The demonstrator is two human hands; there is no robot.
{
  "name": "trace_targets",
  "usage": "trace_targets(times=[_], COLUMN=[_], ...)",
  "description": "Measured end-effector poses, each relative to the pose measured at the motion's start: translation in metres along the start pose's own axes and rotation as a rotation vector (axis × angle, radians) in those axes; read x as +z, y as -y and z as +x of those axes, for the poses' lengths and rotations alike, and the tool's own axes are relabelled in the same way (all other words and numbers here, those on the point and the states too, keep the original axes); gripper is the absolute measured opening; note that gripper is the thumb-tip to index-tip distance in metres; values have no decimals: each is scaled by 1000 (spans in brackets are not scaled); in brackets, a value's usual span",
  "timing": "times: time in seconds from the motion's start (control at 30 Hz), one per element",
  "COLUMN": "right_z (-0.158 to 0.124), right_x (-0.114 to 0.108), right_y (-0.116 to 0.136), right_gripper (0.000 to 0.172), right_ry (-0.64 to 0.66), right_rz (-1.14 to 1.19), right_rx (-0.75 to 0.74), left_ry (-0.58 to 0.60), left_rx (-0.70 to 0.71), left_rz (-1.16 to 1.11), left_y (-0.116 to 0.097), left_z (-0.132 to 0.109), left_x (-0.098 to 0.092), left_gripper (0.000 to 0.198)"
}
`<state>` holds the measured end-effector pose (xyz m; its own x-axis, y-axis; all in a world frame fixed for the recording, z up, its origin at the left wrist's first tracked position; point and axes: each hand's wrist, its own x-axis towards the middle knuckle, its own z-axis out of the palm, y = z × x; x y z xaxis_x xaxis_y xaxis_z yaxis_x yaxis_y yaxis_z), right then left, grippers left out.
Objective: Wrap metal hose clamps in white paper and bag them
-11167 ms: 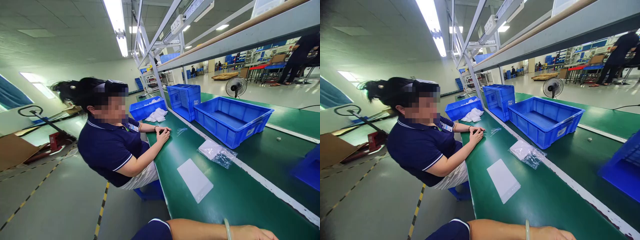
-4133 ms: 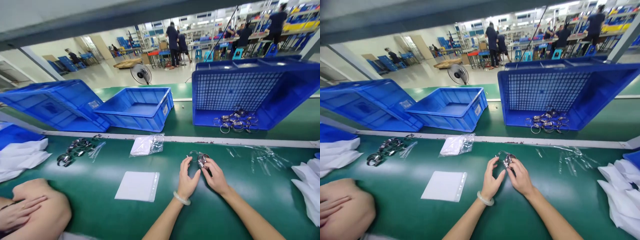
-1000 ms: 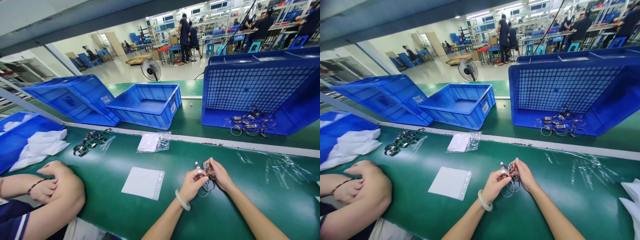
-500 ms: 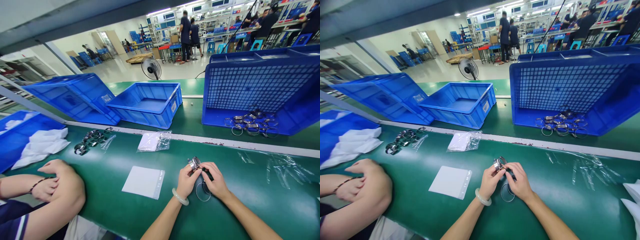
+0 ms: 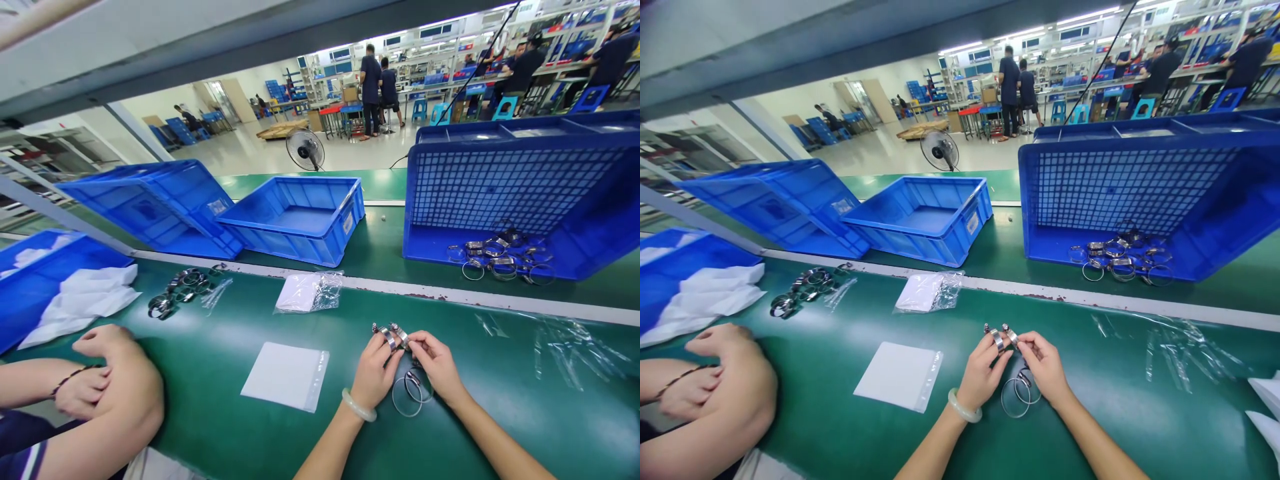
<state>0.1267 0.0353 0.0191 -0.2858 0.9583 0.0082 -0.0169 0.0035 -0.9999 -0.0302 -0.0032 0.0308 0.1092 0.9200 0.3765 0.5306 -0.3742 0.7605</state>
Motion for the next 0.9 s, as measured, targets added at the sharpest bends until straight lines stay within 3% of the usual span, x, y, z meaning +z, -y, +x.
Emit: trace_targets(times=[0.3,0.57,0.9], right_z=[3,1,0], right_x=[-3,-4,-5], right_y=[1,9,9], right_gripper=[34,24,18], right_ry=[95,267,284], right_rz=[178,196,45], right_rx=[111,87,17], left_ry=[219,230,279], left_rx=[128,199,193], left_rz=[335,396,490], left_y=[-2,4,4], left_z=[0,0,0], left_x=[8,5,4], left_gripper=[44,47,47])
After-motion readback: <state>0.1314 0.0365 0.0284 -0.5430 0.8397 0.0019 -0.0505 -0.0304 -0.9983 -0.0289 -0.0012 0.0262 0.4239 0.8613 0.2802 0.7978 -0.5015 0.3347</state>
